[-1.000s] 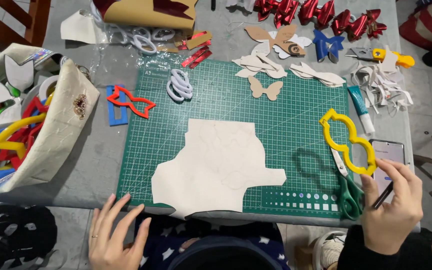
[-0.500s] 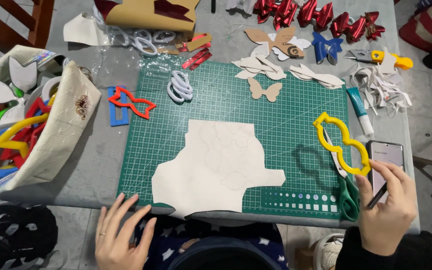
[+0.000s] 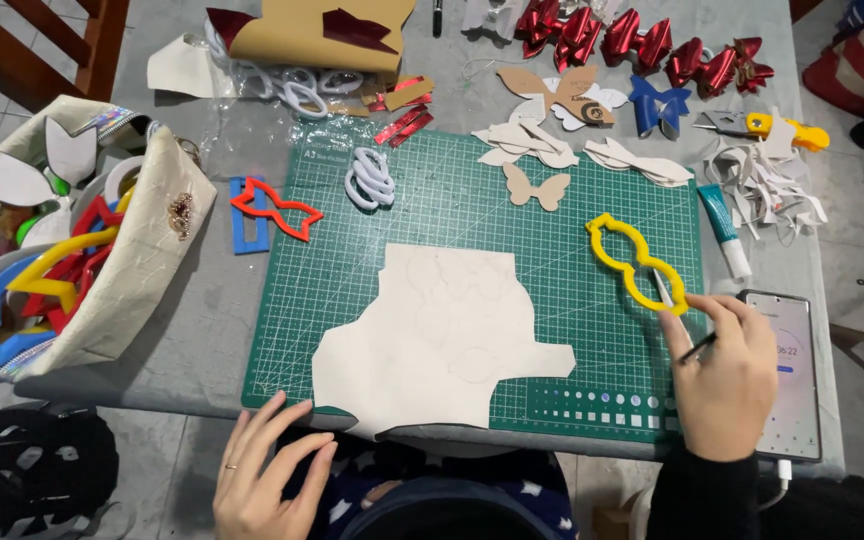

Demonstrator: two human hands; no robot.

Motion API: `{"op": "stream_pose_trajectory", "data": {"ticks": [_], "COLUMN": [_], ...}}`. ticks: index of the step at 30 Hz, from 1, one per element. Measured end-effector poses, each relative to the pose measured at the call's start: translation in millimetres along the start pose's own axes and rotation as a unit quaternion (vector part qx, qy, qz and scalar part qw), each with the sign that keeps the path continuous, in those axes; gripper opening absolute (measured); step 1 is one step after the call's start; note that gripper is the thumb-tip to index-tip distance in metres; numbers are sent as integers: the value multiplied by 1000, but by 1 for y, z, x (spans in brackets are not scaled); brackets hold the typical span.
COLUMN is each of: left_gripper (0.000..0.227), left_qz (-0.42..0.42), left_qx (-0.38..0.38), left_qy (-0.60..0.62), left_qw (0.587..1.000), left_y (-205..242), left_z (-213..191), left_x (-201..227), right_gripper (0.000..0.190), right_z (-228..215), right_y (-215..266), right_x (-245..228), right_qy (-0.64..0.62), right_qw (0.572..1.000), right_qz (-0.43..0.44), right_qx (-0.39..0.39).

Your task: Trace a bow-shaped template onto a sheet of white leather material and cut it out using scissors.

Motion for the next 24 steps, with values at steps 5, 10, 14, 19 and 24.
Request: {"op": "stream_pose_trajectory", "data": {"ticks": [5,10,14,19,24], "left_gripper": [12,10,10,26,18], "left_qz": [-51,-22,-14,57,25], "left_qx": [-11,4,13,16,-37], "left_qy": [-9,-31,-49,-68,16], "left_qw": [999,999,999,996,999], "left_y": [1,-1,-1,14,16], "left_z": [-2,-15,-25,-11,11], "left_x": [-7,-9,-15,-12,8], "right_gripper": [38,27,26,45,27], "right_z": [14,-24,-29,-23,-28], "right_y": [-8,-8,1,17,14], "right_x": [-1,-19,-43,-67,-68], "right_qy": [14,-45,-104,-103,-88], "right_qw": [999,998,988,979,982], "right_qz": [3,-28,-111,-159,-152], "right_qx": [-43,26,-13,-80,-74]}}
Point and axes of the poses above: each hand's wrist, its own y-axis away from the middle knuckle, its own z-axis out of the palm, x = y × z, the point moved 9 cm from there along -y, towards the middle knuckle, and after that the axes turned 15 degrees about y, right-handed, at the moved point
